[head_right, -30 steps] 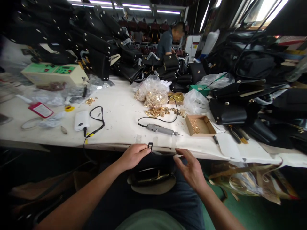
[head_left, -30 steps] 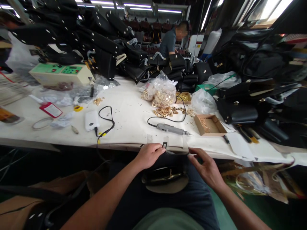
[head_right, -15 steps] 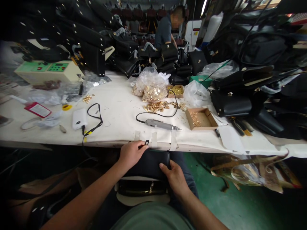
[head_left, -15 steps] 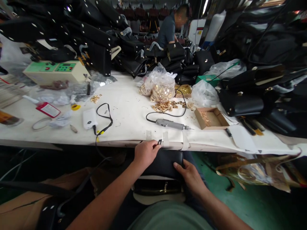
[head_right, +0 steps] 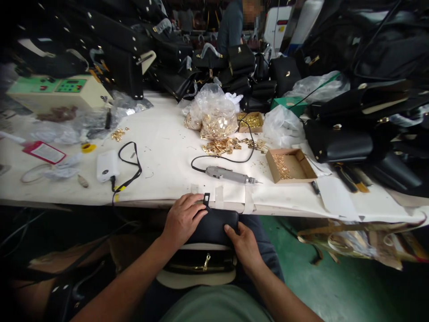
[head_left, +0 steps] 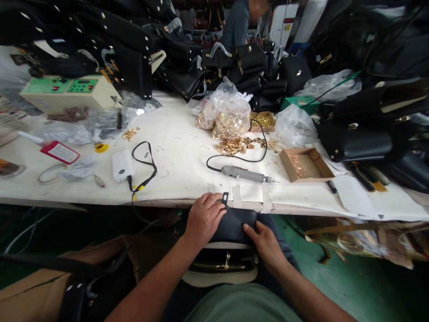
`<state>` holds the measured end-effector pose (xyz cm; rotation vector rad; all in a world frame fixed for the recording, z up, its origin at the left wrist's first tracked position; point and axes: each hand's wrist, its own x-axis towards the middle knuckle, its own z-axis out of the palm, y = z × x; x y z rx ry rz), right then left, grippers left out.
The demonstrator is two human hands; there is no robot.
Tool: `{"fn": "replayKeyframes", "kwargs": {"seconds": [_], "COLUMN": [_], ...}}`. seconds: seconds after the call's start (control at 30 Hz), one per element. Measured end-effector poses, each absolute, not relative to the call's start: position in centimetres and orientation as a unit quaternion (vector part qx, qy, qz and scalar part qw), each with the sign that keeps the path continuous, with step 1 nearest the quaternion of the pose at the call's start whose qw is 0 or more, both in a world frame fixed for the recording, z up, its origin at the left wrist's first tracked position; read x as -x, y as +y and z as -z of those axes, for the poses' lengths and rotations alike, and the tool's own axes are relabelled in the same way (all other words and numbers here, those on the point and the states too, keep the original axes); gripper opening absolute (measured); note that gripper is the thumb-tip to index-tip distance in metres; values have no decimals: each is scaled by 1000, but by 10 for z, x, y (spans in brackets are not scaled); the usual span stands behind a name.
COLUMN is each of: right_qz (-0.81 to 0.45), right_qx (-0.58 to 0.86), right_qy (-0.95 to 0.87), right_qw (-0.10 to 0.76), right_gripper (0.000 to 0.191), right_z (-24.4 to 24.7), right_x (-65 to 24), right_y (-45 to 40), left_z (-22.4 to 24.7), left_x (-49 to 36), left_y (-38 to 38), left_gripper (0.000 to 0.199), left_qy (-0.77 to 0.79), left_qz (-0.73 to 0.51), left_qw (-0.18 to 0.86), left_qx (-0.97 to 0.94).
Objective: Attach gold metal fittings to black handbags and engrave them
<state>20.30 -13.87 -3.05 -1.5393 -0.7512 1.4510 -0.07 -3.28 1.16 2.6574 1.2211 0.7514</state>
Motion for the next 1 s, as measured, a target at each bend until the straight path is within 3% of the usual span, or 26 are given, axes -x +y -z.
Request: {"fn": "replayKeyframes", "kwargs": {"seconds": [0.1, 0.33, 0.67, 0.83, 1.0], "right_qz": [-600, -575, -552, -372, -222], "right_qx": [609, 624, 635, 726, 707], "right_qy": [-288, -301, -388, -514, -598], "right_qw": [432, 435, 377, 264, 306], "right_gripper": [50, 43, 43, 27, 24], "right_z": [26, 2, 5, -28, -80], "right_x": [-202, -208, -215, -245, -279], "right_y": [-145, -133, -124, -106, -32], "left_z": [-6, -10, -13, -3, 2], "left_x": [3, 6, 4, 7, 8], "left_y": [-34, -25, -21, -18, -11], "left_gripper": [24, 22, 21, 23, 23], "left_qy": [401, 390, 402, 393, 402], "left_qz": [-258, -251, -242, -294, -324], "left_qw": [50, 56, 65, 58, 93], "left_qx": [-878, -884, -881, -869, -851]}}
